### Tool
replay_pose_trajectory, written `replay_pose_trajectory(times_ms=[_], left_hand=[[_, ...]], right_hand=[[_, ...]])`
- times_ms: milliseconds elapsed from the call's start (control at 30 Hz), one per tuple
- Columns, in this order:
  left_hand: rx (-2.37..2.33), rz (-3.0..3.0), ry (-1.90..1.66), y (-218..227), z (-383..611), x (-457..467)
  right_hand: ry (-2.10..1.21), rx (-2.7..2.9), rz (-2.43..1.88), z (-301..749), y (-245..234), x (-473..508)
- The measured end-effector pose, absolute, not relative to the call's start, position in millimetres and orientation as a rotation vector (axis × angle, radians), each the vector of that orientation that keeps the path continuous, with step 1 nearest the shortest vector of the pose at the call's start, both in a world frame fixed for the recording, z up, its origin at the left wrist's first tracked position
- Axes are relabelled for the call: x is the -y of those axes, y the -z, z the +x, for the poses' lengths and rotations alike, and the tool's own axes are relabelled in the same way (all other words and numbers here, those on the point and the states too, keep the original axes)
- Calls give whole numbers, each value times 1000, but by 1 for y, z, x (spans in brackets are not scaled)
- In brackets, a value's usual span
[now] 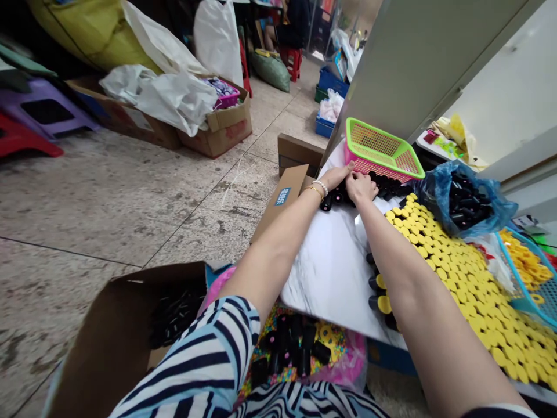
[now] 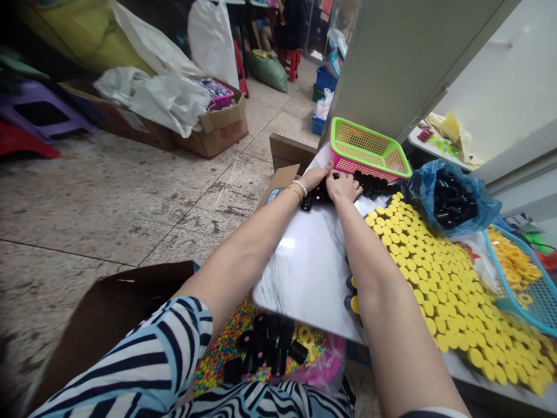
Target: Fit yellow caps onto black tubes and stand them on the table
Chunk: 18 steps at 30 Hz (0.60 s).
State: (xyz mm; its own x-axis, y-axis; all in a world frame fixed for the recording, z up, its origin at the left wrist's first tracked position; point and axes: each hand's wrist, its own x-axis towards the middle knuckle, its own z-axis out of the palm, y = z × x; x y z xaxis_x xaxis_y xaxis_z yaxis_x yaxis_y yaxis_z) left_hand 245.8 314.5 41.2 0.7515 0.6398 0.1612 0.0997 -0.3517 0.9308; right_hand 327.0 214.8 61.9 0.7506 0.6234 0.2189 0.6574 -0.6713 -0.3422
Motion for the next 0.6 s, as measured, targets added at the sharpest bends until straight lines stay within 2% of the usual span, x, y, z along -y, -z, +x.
replay_pose_trajectory(times_ms=[100, 467, 600], left_hand=[[-561, 1976, -556, -42, 230, -301], [-688, 1910, -674, -37, 169, -234], [-749, 1955, -655, -40, 153, -215]], right_hand=[[107, 967, -2528, 313, -61, -201], [-107, 944, -2430, 261, -56, -147], [-89, 957, -2410, 242, -61, -123]])
